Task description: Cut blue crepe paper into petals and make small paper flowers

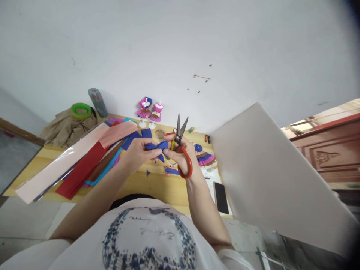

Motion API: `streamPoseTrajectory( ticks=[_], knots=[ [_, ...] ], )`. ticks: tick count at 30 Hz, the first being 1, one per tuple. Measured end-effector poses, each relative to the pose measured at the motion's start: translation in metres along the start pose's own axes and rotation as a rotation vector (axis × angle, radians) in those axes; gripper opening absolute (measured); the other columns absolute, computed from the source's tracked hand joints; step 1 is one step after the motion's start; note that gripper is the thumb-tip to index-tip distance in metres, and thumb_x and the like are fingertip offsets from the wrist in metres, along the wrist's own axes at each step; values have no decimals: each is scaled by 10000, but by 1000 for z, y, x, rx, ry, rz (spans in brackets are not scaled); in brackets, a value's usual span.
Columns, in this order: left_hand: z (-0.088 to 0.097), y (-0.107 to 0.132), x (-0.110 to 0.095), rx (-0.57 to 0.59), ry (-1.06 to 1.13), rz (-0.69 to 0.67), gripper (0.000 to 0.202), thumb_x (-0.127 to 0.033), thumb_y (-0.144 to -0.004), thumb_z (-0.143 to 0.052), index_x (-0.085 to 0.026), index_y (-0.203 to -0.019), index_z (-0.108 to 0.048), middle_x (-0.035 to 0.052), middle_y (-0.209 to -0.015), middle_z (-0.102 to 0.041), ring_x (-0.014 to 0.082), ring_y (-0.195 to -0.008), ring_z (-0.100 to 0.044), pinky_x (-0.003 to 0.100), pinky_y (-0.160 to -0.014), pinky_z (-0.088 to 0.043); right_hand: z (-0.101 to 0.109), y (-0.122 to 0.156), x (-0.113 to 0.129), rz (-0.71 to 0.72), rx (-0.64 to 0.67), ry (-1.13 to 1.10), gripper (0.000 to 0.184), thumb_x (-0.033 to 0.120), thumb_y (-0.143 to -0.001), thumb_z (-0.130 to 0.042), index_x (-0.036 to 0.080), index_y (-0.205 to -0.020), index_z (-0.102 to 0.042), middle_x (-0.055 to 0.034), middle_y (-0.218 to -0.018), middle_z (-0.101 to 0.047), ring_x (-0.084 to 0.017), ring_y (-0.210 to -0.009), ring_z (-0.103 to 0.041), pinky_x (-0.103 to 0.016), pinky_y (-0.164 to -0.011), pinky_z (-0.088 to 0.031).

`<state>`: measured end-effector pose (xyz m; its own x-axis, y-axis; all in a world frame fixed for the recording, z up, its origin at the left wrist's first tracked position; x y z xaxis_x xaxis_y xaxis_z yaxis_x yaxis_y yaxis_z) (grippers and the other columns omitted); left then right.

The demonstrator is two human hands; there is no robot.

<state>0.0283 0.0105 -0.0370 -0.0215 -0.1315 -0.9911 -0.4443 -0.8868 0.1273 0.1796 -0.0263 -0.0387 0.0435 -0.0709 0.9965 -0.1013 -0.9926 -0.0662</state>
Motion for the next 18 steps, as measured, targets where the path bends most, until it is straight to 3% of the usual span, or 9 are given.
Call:
streamPoseTrajectory(
  ticks=[7,18],
  knots=[
    [-1,5,-9,119,37,75,86,-204,-625,-772,-162,-660,-705,10,-538,-638,134,-510,-560,236,-488,-448,1,-1,3,9,52,-5,349,229,-645,-808,185,-956,-658,39,-696,-573,-110,-608,-523,-250,-589,-432],
    [3,-5,14,224,168,111,167,-293,-676,-744,-145,-650,-672,40,-589,-644,128,-533,-575,250,-530,-481,2,-2,9,36,57,45,332,245,-654,-798,187,-956,-671,36,-707,-544,-106,-613,-488,-243,-577,-415]
  ],
)
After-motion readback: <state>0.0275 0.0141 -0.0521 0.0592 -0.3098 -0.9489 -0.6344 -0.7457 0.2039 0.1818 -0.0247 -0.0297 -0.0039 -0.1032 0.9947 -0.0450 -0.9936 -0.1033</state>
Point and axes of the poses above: each hand's wrist, its own y-axis away from the middle knuckle, its own z-axis out of the back of the hand, x = y × z, the point moved 3 cm from there along -y, towards the middle knuckle
